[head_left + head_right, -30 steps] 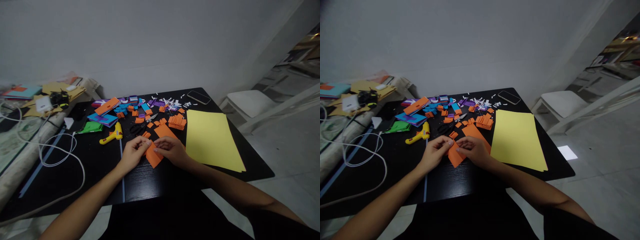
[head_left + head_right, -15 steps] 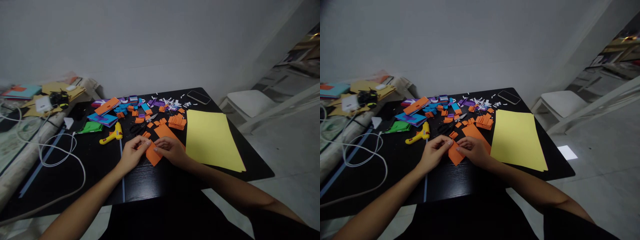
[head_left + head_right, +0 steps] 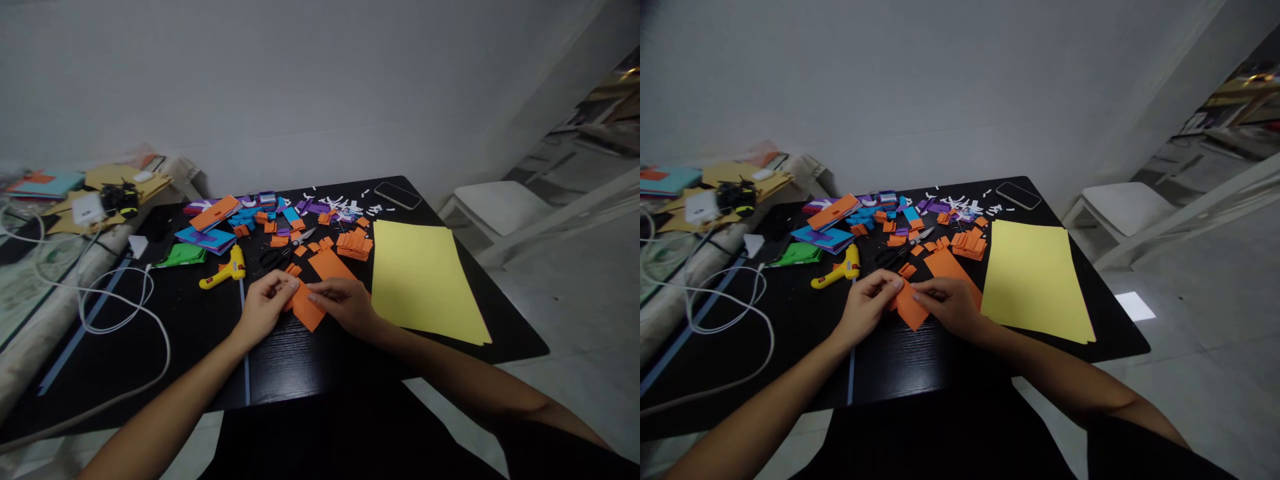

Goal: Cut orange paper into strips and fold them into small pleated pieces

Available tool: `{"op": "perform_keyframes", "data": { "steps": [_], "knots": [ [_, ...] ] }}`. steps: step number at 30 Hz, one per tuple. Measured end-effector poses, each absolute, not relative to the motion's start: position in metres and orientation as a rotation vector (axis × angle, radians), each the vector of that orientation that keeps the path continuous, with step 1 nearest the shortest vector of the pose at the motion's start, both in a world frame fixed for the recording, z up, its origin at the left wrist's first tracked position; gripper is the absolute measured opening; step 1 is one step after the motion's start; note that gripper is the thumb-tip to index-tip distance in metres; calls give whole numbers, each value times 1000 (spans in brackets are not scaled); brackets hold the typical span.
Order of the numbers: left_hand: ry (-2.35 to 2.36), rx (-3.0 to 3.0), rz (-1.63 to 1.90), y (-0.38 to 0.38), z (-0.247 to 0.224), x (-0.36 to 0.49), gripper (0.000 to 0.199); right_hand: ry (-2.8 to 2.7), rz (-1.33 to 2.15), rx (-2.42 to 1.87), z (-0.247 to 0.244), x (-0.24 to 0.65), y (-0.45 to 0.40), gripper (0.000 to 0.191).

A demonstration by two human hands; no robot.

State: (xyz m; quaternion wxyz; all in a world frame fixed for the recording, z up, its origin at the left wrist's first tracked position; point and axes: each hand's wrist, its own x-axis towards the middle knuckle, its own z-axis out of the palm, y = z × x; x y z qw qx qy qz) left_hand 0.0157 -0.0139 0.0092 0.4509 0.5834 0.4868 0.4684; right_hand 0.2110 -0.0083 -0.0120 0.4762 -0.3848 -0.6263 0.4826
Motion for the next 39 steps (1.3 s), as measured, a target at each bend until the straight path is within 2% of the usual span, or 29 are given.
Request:
{"op": "perform_keyframes", "data": {
  "steps": [11,18,33,39],
  "knots": [
    [1211,1439,1150,-13,6,13,30,-1592,1108,-881,-12,212,-5,14],
    [1193,1492,1149,-15,4,15,28,-1468,1274,-895,-16,209,-6,15],
    [1151,1446,1120,-12,6,14,25,-1458,1285,-948,-17,209,-8,14],
    [1137,1453,1100,-11,8,13,30,-1389,1315,-925,-15,209,-6,14]
  ]
}}
